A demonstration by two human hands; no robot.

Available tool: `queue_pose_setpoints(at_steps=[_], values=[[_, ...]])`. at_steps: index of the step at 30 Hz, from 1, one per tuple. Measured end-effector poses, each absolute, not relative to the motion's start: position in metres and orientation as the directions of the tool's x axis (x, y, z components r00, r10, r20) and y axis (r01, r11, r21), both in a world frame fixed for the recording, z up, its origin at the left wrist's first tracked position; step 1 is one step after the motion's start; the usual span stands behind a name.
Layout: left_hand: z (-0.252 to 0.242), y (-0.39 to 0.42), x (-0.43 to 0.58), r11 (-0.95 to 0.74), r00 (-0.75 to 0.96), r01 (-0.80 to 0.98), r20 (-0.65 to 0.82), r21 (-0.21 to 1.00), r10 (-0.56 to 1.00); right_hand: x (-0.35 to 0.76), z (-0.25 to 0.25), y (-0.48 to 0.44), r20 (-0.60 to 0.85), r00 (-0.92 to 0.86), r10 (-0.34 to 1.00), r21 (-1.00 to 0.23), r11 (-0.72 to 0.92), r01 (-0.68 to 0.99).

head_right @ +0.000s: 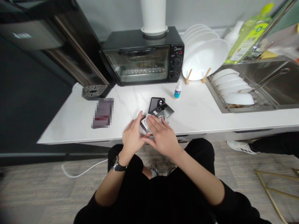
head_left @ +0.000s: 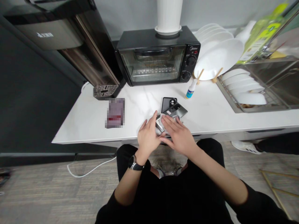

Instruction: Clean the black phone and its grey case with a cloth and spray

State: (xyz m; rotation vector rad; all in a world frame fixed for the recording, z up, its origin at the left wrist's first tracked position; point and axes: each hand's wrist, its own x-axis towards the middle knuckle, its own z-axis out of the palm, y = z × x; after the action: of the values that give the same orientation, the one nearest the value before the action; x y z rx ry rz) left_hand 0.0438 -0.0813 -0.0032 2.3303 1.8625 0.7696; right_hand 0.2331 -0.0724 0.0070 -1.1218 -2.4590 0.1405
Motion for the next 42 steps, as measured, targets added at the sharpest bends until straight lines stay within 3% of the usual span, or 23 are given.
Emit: queue_pose_setpoints(at_steps=[7,9,13,17,20,25,27,31,35,42], values=[[0.005,-0.083,0.05,-0.244,0.111,0.898,0.349,0.366,0.931,0.267,-0.001,-0.012,0.361,-0.262,0.895,-0.296,0.377,0.878],[0.004,-0.083,0.049,-0.24,0.109,0.897,0.34,0.371,0.934,0.248,0.001,-0.015,0.363,-0.283,0.888,-0.306,0.401,0.863],[-0.003,-0.081,0.043,-0.256,0.139,0.895,0.317,0.366,0.938,0.203,0.008,-0.054,0.339,-0.53,0.778,-0.318,0.624,0.714],[-0.005,-0.08,0.041,-0.228,0.122,0.898,0.285,0.376,0.951,0.205,0.012,-0.082,0.317,-0.652,0.689,-0.325,0.725,0.607],[0.0,-0.081,0.045,-0.23,0.114,0.892,0.3,0.389,0.947,0.241,0.007,-0.064,0.331,-0.602,0.727,-0.298,0.685,0.665],[0.008,-0.083,0.05,-0.238,0.1,0.882,0.332,0.407,0.938,0.271,0.001,-0.012,0.36,-0.365,0.859,-0.283,0.473,0.834],[0.006,-0.083,0.049,-0.239,0.103,0.883,0.332,0.403,0.938,0.256,0.002,-0.012,0.363,-0.389,0.847,-0.288,0.499,0.817],[-0.002,-0.081,0.045,-0.241,0.118,0.891,0.316,0.385,0.941,0.21,0.008,-0.054,0.326,-0.608,0.724,-0.306,0.689,0.657],[-0.006,-0.08,0.045,-0.22,0.107,0.898,0.296,0.381,0.949,0.206,0.01,-0.09,0.304,-0.671,0.676,-0.322,0.736,0.596],[0.005,-0.082,0.05,-0.232,0.089,0.879,0.335,0.416,0.938,0.266,0.003,-0.028,0.351,-0.444,0.824,-0.291,0.547,0.785]])
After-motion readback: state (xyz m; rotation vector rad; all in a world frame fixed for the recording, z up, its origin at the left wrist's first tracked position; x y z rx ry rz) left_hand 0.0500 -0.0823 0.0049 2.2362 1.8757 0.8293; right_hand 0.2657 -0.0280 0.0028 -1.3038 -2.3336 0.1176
